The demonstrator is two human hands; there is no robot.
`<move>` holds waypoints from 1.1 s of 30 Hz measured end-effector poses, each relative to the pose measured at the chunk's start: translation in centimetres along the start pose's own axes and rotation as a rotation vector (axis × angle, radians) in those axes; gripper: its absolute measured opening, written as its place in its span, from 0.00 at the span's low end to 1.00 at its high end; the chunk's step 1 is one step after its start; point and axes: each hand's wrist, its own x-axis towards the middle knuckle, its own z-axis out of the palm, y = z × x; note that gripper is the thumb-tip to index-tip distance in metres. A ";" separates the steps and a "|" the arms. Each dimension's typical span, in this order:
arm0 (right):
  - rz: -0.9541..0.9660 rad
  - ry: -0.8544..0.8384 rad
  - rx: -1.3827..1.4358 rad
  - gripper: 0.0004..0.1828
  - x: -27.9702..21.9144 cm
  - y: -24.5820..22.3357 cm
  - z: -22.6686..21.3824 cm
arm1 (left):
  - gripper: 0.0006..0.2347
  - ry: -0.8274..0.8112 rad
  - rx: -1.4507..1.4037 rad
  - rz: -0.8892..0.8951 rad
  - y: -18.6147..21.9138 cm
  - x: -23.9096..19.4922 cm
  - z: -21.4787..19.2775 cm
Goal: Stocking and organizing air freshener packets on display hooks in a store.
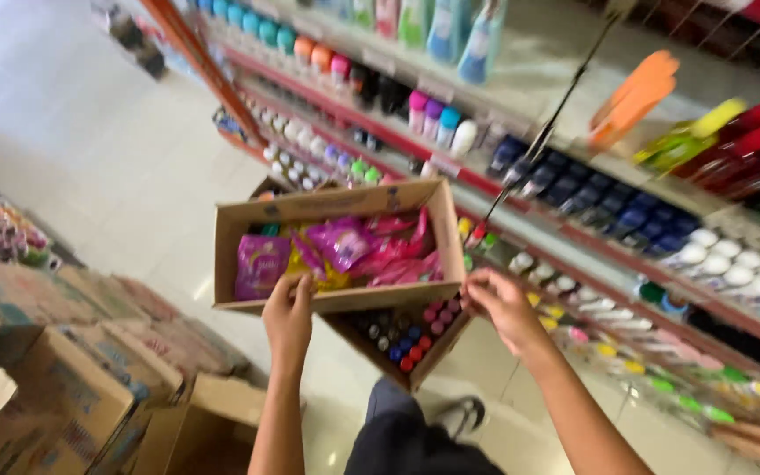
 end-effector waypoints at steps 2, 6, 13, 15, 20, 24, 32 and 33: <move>-0.048 -0.031 0.012 0.06 1.6 0.7 2.6 | 0.09 -0.031 0.139 0.031 -1.9 2.3 0.5; -0.050 -0.036 -0.154 0.09 8.6 0.2 9.8 | 0.18 -0.378 0.595 0.017 -8.0 8.6 4.0; 0.431 -0.052 -0.694 0.26 17.7 2.2 16.7 | 0.30 -0.564 0.870 -0.318 -17.4 14.1 9.8; 0.448 -0.136 -0.546 0.27 20.2 7.3 15.5 | 0.29 -0.447 0.766 -0.325 -18.7 13.6 9.3; 0.490 -0.189 -0.238 0.24 21.5 10.4 13.3 | 0.22 -0.230 0.562 -0.245 -19.1 13.3 8.9; 0.454 0.006 0.093 0.15 18.6 6.2 12.3 | 0.18 -0.268 -0.100 -0.362 -13.0 11.8 7.4; 0.489 -0.123 0.163 0.17 4.3 -4.8 9.7 | 0.16 -0.479 -0.849 -0.400 3.7 4.3 6.8; 0.450 -0.078 0.220 0.17 2.7 -5.2 8.8 | 0.16 -0.547 -0.954 -0.373 5.1 3.5 7.2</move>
